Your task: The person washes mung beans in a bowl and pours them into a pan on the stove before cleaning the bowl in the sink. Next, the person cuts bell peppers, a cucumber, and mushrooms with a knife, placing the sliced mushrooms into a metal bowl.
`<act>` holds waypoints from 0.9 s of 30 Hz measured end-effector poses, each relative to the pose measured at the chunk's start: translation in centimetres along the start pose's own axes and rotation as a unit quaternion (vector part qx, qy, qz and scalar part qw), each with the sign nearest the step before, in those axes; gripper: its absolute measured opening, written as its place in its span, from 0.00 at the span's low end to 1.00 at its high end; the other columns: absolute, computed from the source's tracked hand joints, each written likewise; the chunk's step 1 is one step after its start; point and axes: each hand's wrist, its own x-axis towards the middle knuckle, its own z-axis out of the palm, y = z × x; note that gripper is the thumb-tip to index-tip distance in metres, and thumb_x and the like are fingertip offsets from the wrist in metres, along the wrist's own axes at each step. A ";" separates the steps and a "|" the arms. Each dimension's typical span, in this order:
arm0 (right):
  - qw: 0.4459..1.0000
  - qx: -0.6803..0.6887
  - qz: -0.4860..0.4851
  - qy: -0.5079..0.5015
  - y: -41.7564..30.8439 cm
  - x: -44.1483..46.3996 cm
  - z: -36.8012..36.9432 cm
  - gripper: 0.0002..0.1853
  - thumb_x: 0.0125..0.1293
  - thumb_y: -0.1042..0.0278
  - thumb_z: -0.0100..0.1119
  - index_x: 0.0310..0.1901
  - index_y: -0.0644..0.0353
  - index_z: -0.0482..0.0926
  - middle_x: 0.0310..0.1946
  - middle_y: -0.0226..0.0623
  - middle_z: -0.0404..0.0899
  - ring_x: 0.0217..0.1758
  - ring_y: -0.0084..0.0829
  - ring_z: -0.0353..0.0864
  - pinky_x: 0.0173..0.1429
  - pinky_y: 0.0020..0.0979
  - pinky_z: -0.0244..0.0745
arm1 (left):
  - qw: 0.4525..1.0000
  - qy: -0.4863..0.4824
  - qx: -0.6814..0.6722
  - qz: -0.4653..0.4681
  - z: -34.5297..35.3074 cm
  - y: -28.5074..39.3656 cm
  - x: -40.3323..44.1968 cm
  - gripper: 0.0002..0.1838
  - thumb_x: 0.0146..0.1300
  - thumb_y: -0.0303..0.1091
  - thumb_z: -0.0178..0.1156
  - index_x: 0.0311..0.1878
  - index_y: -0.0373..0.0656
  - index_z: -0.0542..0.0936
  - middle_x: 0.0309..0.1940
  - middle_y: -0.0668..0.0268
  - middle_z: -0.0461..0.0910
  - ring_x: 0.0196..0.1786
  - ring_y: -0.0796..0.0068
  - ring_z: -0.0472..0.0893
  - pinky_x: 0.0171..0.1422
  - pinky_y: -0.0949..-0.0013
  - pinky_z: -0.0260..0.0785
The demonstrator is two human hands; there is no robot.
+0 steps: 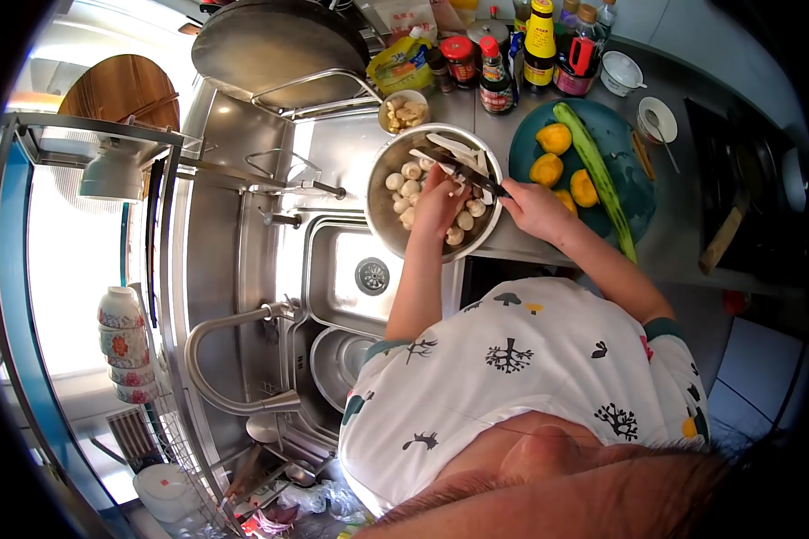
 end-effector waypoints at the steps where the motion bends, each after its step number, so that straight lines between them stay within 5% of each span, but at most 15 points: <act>1: 1.000 0.000 -0.001 0.000 -0.1 -0.1 0.0 0.09 0.62 0.68 0.53 0.39 0.63 0.69 0.29 0.53 0.77 0.36 0.54 0.77 0.38 0.47 0.72 | 0.995 0.080 -0.031 -0.045 1.5 1.7 -0.2 0.23 0.59 0.24 0.48 0.59 0.43 0.65 0.50 0.64 0.71 0.54 0.70 0.71 0.56 0.62 0.68; 2: 1.000 -0.009 0.001 0.002 -0.2 -0.2 0.0 0.09 0.62 0.68 0.53 0.39 0.63 0.69 0.29 0.53 0.77 0.36 0.54 0.77 0.38 0.47 0.72 | 0.981 0.159 -0.062 -0.089 2.2 2.7 -0.3 0.22 0.60 0.25 0.49 0.59 0.43 0.64 0.49 0.64 0.71 0.52 0.71 0.72 0.50 0.64 0.73; 5: 1.000 0.002 0.016 -0.011 -0.1 -0.3 0.3 0.09 0.63 0.67 0.53 0.39 0.64 0.69 0.29 0.53 0.77 0.36 0.55 0.77 0.38 0.47 0.72 | 0.984 0.165 0.053 -0.052 1.4 1.8 0.4 0.15 0.64 0.33 0.54 0.53 0.41 0.68 0.42 0.65 0.71 0.44 0.73 0.74 0.37 0.69 0.81; 8: 0.997 0.044 0.047 -0.034 -0.4 -0.4 0.2 0.10 0.63 0.66 0.53 0.40 0.64 0.69 0.29 0.54 0.77 0.36 0.56 0.76 0.38 0.46 0.71 | 0.986 0.149 0.079 0.008 -0.2 -1.6 0.8 0.19 0.62 0.27 0.49 0.57 0.39 0.65 0.44 0.62 0.72 0.42 0.74 0.75 0.32 0.73 0.76; 9: 0.995 0.066 0.067 -0.043 -0.5 -0.4 0.2 0.10 0.64 0.66 0.52 0.41 0.64 0.69 0.29 0.54 0.77 0.36 0.56 0.76 0.38 0.45 0.71 | 0.978 0.206 -0.008 -0.033 1.8 1.0 0.2 0.17 0.62 0.27 0.50 0.54 0.38 0.67 0.40 0.62 0.73 0.39 0.74 0.76 0.31 0.74 0.76; 15: 0.990 0.116 0.068 -0.045 0.9 -1.4 0.7 0.11 0.65 0.66 0.52 0.41 0.65 0.67 0.28 0.55 0.76 0.35 0.56 0.75 0.35 0.43 0.69 | 0.981 0.182 0.015 -0.057 1.6 1.2 0.4 0.14 0.61 0.27 0.51 0.51 0.39 0.70 0.39 0.64 0.74 0.35 0.75 0.77 0.30 0.74 0.76; 19: 0.987 0.140 0.079 -0.002 0.4 -1.6 0.9 0.11 0.65 0.66 0.52 0.40 0.65 0.67 0.27 0.55 0.75 0.33 0.55 0.75 0.33 0.41 0.68 | 0.980 0.179 -0.018 -0.091 -0.2 -1.0 1.0 0.15 0.60 0.22 0.49 0.51 0.39 0.69 0.40 0.63 0.73 0.40 0.73 0.77 0.33 0.71 0.77; 22: 0.988 0.125 0.053 0.075 0.1 -1.5 0.3 0.11 0.65 0.65 0.53 0.40 0.65 0.67 0.26 0.55 0.74 0.31 0.54 0.74 0.31 0.40 0.68 | 0.981 0.157 0.094 -0.070 0.5 -0.5 -0.2 0.19 0.58 0.22 0.48 0.55 0.37 0.68 0.42 0.61 0.74 0.42 0.72 0.76 0.35 0.72 0.77; 26: 0.988 0.114 0.040 0.093 1.2 -2.2 0.0 0.12 0.65 0.65 0.54 0.42 0.65 0.68 0.26 0.53 0.75 0.29 0.52 0.75 0.32 0.38 0.68 | 0.942 0.094 0.315 0.062 0.9 1.5 -2.0 0.22 0.57 0.26 0.54 0.57 0.38 0.70 0.47 0.54 0.76 0.47 0.61 0.76 0.51 0.62 0.72; 27: 0.988 0.119 0.065 0.068 1.2 -2.4 -0.2 0.13 0.64 0.65 0.54 0.43 0.65 0.68 0.27 0.53 0.75 0.30 0.51 0.75 0.32 0.38 0.69 | 0.868 0.103 0.477 0.095 0.6 2.3 -2.6 0.20 0.54 0.27 0.57 0.53 0.38 0.72 0.44 0.53 0.77 0.46 0.58 0.76 0.52 0.59 0.70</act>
